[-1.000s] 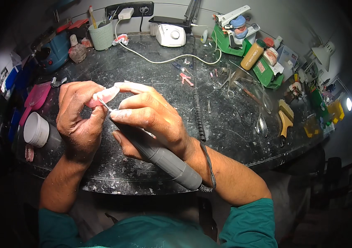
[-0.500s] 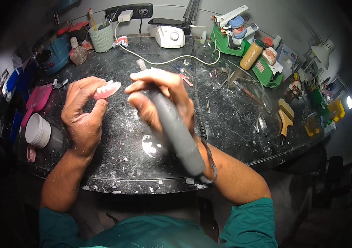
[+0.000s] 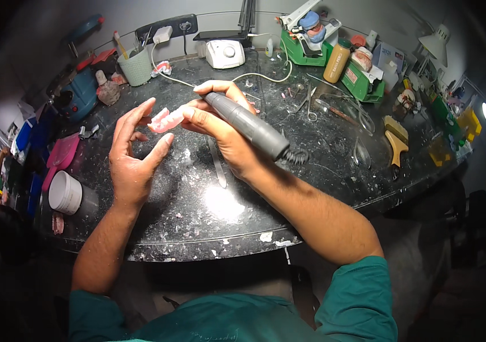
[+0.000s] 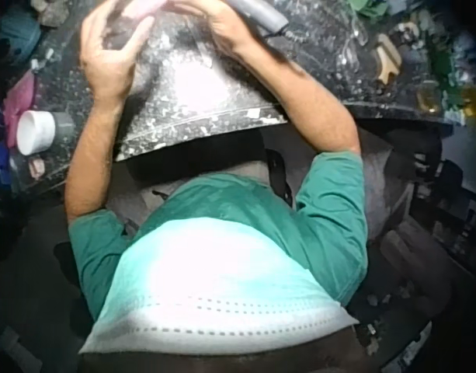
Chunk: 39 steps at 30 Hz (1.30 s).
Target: The person sands the inner and outer surfaces of a pink dental prosthetic using a rotary tool.
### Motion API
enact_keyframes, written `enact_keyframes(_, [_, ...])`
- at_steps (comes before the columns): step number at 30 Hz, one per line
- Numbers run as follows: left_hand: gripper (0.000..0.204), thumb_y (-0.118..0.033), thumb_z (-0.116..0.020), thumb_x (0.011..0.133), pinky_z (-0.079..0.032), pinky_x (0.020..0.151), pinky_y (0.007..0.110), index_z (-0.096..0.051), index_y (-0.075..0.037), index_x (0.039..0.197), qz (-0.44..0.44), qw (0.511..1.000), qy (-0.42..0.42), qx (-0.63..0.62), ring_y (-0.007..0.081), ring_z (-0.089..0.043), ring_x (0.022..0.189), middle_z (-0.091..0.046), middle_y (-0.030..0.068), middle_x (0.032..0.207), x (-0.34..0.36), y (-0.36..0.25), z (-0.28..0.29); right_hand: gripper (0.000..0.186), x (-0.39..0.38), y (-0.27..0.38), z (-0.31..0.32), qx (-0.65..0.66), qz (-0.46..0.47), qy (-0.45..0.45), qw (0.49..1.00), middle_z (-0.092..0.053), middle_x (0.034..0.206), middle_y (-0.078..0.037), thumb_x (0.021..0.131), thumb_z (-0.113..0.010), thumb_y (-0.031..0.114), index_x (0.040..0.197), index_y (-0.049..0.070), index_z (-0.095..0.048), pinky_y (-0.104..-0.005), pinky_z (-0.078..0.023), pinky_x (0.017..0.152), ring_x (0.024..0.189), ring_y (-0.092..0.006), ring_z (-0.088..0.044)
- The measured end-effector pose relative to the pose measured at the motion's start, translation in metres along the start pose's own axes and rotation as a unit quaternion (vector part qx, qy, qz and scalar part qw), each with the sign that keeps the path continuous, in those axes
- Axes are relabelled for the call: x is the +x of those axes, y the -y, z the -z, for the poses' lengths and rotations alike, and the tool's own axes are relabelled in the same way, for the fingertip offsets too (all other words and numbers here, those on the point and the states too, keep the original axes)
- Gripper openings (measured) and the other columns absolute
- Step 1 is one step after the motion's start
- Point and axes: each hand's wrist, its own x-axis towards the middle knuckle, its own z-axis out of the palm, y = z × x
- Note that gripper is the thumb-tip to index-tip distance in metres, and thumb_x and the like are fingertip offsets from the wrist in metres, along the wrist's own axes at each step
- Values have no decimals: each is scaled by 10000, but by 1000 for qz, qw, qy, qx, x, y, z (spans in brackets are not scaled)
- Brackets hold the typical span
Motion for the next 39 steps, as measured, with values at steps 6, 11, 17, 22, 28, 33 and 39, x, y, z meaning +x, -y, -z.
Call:
enact_keyframes(6, [406, -71, -767, 892, -491, 927, 260, -666, -33, 1283, 135, 961, 67, -231, 123, -608, 1129, -631, 107, 1324, -3, 23, -3, 354, 5, -4, 14, 79, -83, -1, 993, -654, 1062, -100, 978, -669, 99, 1267, 56, -470, -345, -619, 908, 1001, -214, -709])
enact_keyframes(11, [272, -16, -747, 893, -495, 897, 238, -724, -2, 1164, 55, 985, 74, -148, 90, -607, 1031, -625, 124, 1331, -3, 24, -2, 369, 6, -3, 13, 57, -84, -5, 995, -654, 1089, -96, 981, -669, 124, 1281, 67, -463, -353, -592, 949, 1045, -198, -689])
enact_keyframes(17, [277, -34, -758, 889, -482, 894, 238, -729, -17, 1164, 21, 990, 74, -114, 92, -601, 1019, -626, 135, 1334, -4, 21, -2, 378, 6, -6, 15, 31, -69, 1, 997, -660, 1120, -95, 993, -651, 162, 1303, 70, -453, -362, -568, 974, 1069, -182, -677])
enact_keyframes(22, [263, -25, -738, 904, -493, 945, 266, -722, -8, 1165, 32, 990, 53, -125, 109, -619, 1044, -634, 157, 1343, -5, 22, -1, 354, 11, -8, 19, -58, -22, -50, 997, -654, 1125, -88, 1037, -545, 257, 1305, 26, -570, -327, -593, 902, 1047, -133, -653])
enact_keyframes(28, [244, -22, -702, 937, -474, 1048, 319, -703, -2, 1181, 108, 964, 40, -239, 175, -630, 1175, -647, 167, 1335, -6, 16, -4, 325, 8, 6, 25, -286, 222, -14, 932, -679, 1111, -76, 949, -687, 188, 1239, 44, -659, -263, -522, 853, 991, -121, -636])
enact_keyframes(33, [244, -32, -687, 953, -465, 1060, 326, -693, -4, 1195, 105, 964, 30, -244, 188, -626, 1194, -651, 165, 1329, -5, 15, -5, 262, 2, -4, 14, -209, 228, 38, 950, -691, 1163, -158, 879, -713, 56, 1115, 18, -606, -316, -548, 912, 1029, -151, -679])
enact_keyframes(39, [236, -38, -710, 939, -499, 1031, 317, -692, -2, 1172, 91, 964, 19, -250, 190, -644, 1171, -648, 194, 1314, -4, 14, -6, 286, 8, -14, 22, -247, 291, 60, 922, -699, 1146, -181, 836, -734, 75, 1091, 26, -613, -334, -555, 891, 1006, -199, -696])
